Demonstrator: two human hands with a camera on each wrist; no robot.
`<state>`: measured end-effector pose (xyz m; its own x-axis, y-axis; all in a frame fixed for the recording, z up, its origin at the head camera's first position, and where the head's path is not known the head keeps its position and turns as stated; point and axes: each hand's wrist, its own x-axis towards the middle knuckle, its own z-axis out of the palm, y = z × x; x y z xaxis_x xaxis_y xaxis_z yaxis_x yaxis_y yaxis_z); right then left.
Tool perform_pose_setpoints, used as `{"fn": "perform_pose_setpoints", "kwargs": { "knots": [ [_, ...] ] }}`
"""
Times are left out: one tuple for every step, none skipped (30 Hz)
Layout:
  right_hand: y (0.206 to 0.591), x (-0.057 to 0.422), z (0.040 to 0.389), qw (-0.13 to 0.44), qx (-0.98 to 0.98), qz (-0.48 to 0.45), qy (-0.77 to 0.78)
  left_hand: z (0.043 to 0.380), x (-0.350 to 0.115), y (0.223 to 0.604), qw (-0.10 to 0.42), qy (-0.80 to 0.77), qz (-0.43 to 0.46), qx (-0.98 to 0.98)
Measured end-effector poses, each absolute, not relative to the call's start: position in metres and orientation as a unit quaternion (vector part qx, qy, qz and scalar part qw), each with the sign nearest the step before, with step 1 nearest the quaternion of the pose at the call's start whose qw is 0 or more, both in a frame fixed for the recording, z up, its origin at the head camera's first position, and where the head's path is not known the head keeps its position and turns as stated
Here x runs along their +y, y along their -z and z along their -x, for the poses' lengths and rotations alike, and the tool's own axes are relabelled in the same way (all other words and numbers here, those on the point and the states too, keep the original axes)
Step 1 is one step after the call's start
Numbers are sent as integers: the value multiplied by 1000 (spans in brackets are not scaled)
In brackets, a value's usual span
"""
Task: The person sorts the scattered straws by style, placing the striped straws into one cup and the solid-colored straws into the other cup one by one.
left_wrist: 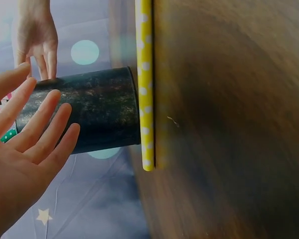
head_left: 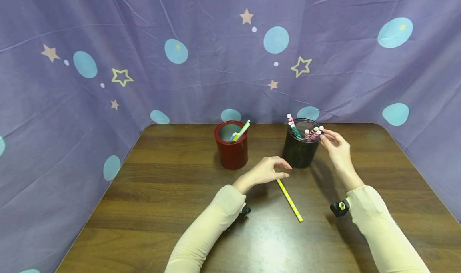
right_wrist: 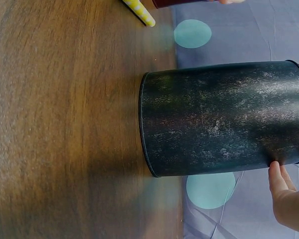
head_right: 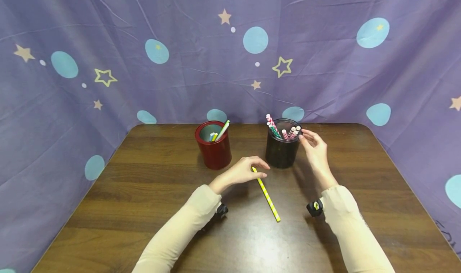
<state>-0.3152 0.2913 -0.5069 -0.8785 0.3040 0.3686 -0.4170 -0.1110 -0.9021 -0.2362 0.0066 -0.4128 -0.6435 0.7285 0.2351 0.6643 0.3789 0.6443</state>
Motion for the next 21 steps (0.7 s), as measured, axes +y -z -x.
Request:
{"fn": "perform_pose_setpoints", "kwargs": {
  "knots": [
    [507,291,315,242,-620,-46,-745,236,6,413,43,-355,-423,833],
    [507,291,315,242,-620,-46,-745,236,5,414,44,-344,-425,836],
    [507,292,315,242,-621,-46,-744,236,4,414,44,-333,-428,839],
    [507,292,316,242,-621,-46,-744,236,3,415,46,-326,-431,840],
    [508,292,316,242,-621,-47,-744,236,3,415,49,-320,-434,841],
    [508,292,316,241,-620,-47,-745,236,2,416,50,-311,-437,842],
    [508,292,316,240,-618,-48,-747,236,1,416,53,-305,-440,843],
    [509,292,317,240,-620,-48,-745,236,0,417,56,-296,-444,844],
    [509,292,317,239,-620,-48,-746,237,0,418,57,-285,-447,846],
    [509,292,317,239,-620,-47,-746,237,-1,419,58,-275,-451,847],
    [509,293,317,239,-620,-47,-746,237,-1,419,60,-264,-454,849],
    [508,292,317,238,-619,-47,-747,237,-1,419,62,-252,-456,851],
    [508,292,317,238,-618,-47,-748,237,-1,420,63,-241,-458,853],
    [508,292,317,237,-617,-46,-749,237,-1,420,65,-232,-460,855],
    [508,293,317,236,-615,-47,-751,237,-1,421,69,-226,-460,856],
    [508,292,318,235,-615,-47,-751,237,-1,421,74,-220,-460,857],
    [508,293,318,235,-615,-47,-752,237,-1,422,77,-215,-460,858],
    [508,293,318,234,-614,-47,-752,237,0,422,80,-211,-460,859],
    [508,293,318,235,-615,-46,-751,236,0,423,82,-207,-462,858],
    [509,293,319,236,-617,-46,-749,236,0,423,86,-205,-463,858],
    [509,293,319,237,-619,-45,-747,236,0,424,89,-202,-464,858]
  ]
}}
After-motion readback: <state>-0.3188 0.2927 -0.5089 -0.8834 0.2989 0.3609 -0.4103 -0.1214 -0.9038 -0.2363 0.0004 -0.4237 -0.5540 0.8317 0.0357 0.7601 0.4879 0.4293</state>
